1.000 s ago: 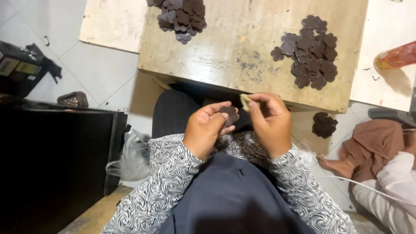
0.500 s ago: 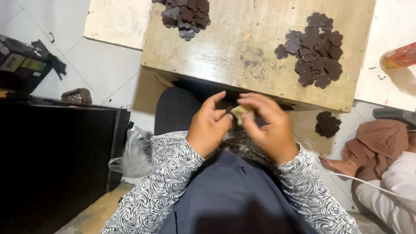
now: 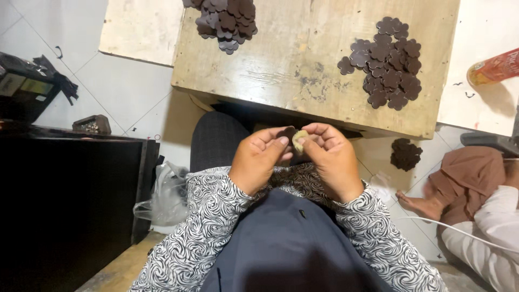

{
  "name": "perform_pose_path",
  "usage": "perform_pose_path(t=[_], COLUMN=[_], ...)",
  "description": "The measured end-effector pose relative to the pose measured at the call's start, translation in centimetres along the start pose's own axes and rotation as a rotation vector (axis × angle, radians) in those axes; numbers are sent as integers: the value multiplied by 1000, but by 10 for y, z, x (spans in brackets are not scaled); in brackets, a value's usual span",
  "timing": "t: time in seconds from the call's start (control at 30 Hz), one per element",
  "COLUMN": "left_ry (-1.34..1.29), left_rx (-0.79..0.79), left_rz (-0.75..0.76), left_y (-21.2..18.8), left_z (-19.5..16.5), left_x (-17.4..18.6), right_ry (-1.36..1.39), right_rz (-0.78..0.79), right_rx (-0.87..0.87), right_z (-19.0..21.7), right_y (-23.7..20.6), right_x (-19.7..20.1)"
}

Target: The person sits on the floor at a low table and cleans dark flower-shaped cut pieces one at a time, rubbing each piece with a small light-colored block held in the hand, then places the finished piece into piles on the table. The person occasionally reaches for a new piece from the table or floor and continues the same rubbing cycle.

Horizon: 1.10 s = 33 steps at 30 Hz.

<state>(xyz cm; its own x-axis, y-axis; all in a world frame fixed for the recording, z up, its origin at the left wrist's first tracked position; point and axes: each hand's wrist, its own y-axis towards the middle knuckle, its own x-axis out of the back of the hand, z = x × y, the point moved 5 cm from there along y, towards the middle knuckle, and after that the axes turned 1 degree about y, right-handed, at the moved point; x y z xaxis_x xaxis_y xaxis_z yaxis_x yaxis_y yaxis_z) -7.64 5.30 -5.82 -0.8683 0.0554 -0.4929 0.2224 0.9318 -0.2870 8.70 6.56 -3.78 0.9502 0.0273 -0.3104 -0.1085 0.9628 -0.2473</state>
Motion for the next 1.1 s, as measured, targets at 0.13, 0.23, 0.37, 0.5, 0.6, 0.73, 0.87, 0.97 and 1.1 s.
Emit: perform_pose_path(t=[0.13,0.23,0.37,0.5,0.6,0.73,0.87,0.97,1.1], left_ry=[94,218,254,81,50,-28,-93,-128,-162], left_rx=[5,-115,-154,-18,61,102,15,121,188], left_rz=[-35,6,2,-9,-22,29,81,28,25], left_y=[1,-5,-13,-12,-7,-3,-4,-7,-7], left_z=[5,1,-3,-4,-4,0,1,6,5], left_x=[3,-2,-5,1,6,4,-1,4,8], right_ry=[-506,-792,-935,-890,-818,-849,-966,-1007,-928], right_rz=[-51,20,31,-60,-63,-40,56,-26,-104], right_rx=[464,681,617,422,445,666,717,565,578], right_z=[40,54,51,47,51,62,57,52,58], right_y=[-12,-24,-18,0,0,-16,-17,-7,-13], right_x=[-15,-40,-46,-22,-14,-26,-45,-36,-24])
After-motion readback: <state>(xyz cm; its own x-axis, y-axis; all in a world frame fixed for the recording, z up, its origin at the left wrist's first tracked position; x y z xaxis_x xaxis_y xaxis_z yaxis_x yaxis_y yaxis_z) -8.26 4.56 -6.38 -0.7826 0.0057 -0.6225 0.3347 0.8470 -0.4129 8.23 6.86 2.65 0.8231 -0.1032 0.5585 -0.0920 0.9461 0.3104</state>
